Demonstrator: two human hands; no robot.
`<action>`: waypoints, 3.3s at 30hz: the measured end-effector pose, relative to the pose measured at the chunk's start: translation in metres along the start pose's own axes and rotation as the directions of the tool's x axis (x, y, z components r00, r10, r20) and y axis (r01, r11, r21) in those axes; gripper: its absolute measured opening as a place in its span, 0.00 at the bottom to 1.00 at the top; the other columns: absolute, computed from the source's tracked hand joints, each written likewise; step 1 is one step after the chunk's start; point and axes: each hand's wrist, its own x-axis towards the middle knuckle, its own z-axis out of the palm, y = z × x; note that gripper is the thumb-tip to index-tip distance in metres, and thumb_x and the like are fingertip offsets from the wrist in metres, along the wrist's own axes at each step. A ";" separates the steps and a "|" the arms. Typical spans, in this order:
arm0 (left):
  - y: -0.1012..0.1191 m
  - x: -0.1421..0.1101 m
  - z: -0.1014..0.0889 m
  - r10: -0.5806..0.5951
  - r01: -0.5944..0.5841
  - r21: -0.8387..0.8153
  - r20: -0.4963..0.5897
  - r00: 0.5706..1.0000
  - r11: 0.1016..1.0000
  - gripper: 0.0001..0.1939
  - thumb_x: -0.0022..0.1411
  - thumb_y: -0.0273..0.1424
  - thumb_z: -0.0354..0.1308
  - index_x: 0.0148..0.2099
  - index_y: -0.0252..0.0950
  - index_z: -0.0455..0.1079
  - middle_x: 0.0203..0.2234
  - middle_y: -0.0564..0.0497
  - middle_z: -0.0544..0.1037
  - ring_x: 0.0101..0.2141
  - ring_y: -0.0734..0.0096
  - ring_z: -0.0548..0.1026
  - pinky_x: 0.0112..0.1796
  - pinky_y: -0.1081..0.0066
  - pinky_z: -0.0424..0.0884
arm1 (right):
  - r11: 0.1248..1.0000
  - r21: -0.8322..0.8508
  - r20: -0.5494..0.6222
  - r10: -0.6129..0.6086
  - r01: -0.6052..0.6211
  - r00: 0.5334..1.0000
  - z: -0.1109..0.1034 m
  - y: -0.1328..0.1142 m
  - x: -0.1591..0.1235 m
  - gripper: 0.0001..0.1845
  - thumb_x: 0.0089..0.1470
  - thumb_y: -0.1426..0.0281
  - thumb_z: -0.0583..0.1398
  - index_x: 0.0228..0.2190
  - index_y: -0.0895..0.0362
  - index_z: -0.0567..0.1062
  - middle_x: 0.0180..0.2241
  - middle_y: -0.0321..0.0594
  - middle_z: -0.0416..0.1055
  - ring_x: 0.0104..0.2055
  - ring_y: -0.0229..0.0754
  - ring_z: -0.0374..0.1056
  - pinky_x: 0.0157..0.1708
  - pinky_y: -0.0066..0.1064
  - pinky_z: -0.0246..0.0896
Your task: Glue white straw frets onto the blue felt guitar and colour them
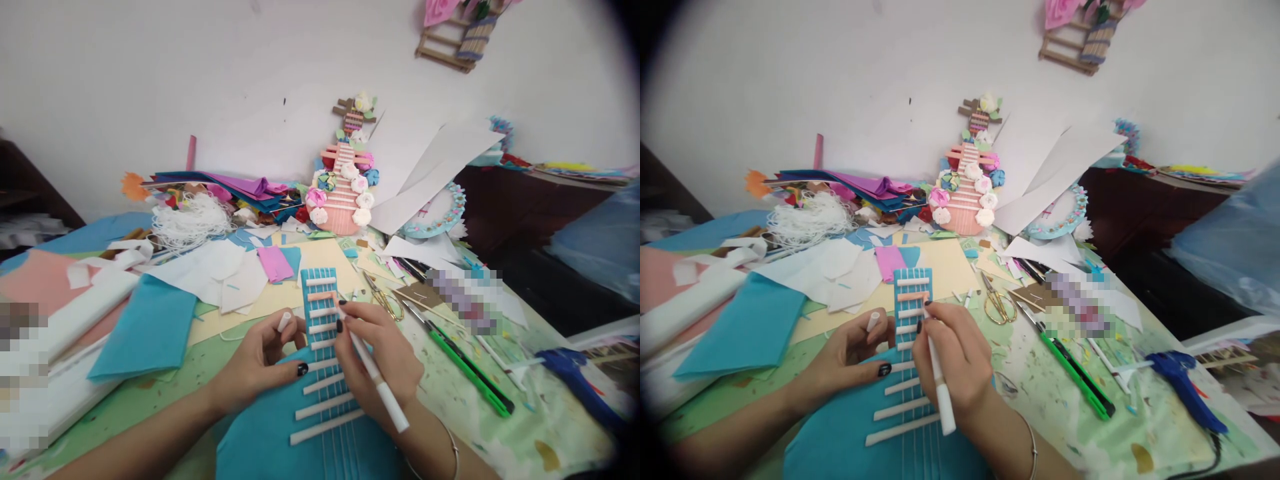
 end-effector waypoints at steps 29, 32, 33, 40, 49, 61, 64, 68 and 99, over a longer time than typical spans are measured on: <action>-0.007 0.008 -0.003 -0.014 0.013 -0.073 0.000 1.000 0.997 0.22 0.52 0.32 0.68 0.30 0.38 0.52 0.28 0.57 0.61 0.33 0.74 0.62 0.33 0.74 0.61 | 0.995 0.073 0.042 -0.078 0.075 0.996 0.011 0.011 -0.005 0.13 0.50 0.85 0.59 0.37 0.60 0.72 0.35 0.48 0.76 0.39 0.44 0.76 0.38 0.34 0.76; -0.007 0.008 -0.002 -0.008 0.008 -0.070 0.001 1.000 0.998 0.22 0.52 0.33 0.68 0.29 0.38 0.52 0.28 0.57 0.61 0.32 0.75 0.62 0.32 0.74 0.61 | 0.993 0.077 0.057 -0.093 0.089 0.994 0.012 0.011 -0.006 0.13 0.51 0.84 0.59 0.38 0.59 0.72 0.36 0.48 0.77 0.40 0.44 0.76 0.39 0.34 0.76; -0.007 0.008 -0.002 -0.011 0.011 -0.071 -0.002 1.000 0.997 0.22 0.53 0.32 0.68 0.30 0.38 0.52 0.28 0.57 0.61 0.32 0.75 0.62 0.32 0.74 0.61 | 0.995 0.062 0.051 -0.084 0.081 0.995 0.012 0.011 -0.006 0.13 0.51 0.84 0.59 0.38 0.59 0.72 0.35 0.48 0.77 0.40 0.44 0.76 0.39 0.34 0.76; -0.005 0.008 -0.002 -0.007 0.006 -0.064 -0.004 1.000 0.998 0.22 0.52 0.32 0.68 0.30 0.38 0.52 0.28 0.56 0.61 0.33 0.74 0.63 0.34 0.73 0.61 | 0.991 0.101 0.048 -0.090 0.084 0.995 0.013 0.010 -0.006 0.13 0.51 0.85 0.59 0.37 0.60 0.72 0.35 0.49 0.77 0.40 0.44 0.76 0.38 0.35 0.76; -0.007 0.008 -0.003 -0.009 0.009 -0.066 0.001 1.000 0.998 0.22 0.53 0.32 0.67 0.30 0.38 0.52 0.28 0.57 0.61 0.33 0.75 0.63 0.34 0.74 0.61 | 0.993 0.083 0.056 -0.089 0.084 0.994 0.014 0.009 -0.006 0.13 0.51 0.85 0.59 0.38 0.59 0.72 0.35 0.48 0.77 0.40 0.44 0.76 0.39 0.35 0.76; -0.007 0.008 -0.003 -0.013 0.012 -0.075 -0.002 1.000 0.997 0.22 0.53 0.32 0.68 0.30 0.38 0.52 0.28 0.57 0.61 0.33 0.75 0.63 0.33 0.74 0.60 | 0.998 0.050 0.024 -0.047 0.045 0.999 0.016 0.011 -0.009 0.13 0.51 0.84 0.59 0.36 0.58 0.72 0.34 0.46 0.76 0.39 0.44 0.76 0.38 0.35 0.76; -0.008 0.007 -0.004 -0.013 0.012 -0.072 -0.003 1.000 0.997 0.22 0.52 0.31 0.68 0.30 0.38 0.52 0.29 0.57 0.61 0.33 0.75 0.62 0.33 0.73 0.60 | 0.999 0.037 0.012 -0.034 0.033 0.999 0.016 0.011 -0.008 0.13 0.50 0.85 0.59 0.35 0.58 0.72 0.34 0.47 0.76 0.38 0.44 0.75 0.37 0.35 0.75; -0.009 0.007 -0.006 -0.020 0.020 -0.057 -0.002 1.000 0.998 0.22 0.53 0.31 0.68 0.30 0.38 0.53 0.29 0.56 0.62 0.33 0.74 0.63 0.33 0.73 0.60 | 0.999 0.008 0.002 -0.037 0.037 0.999 0.014 0.011 -0.006 0.13 0.49 0.86 0.59 0.34 0.59 0.71 0.33 0.47 0.76 0.37 0.43 0.75 0.37 0.34 0.74; -0.015 0.009 -0.008 -0.019 0.018 -0.068 -0.014 1.000 0.998 0.22 0.51 0.31 0.69 0.30 0.37 0.53 0.29 0.56 0.63 0.34 0.74 0.64 0.34 0.73 0.61 | 0.998 -0.066 -0.026 -0.025 0.023 0.999 0.011 0.016 -0.007 0.13 0.50 0.85 0.59 0.34 0.56 0.70 0.32 0.44 0.75 0.35 0.41 0.74 0.36 0.33 0.73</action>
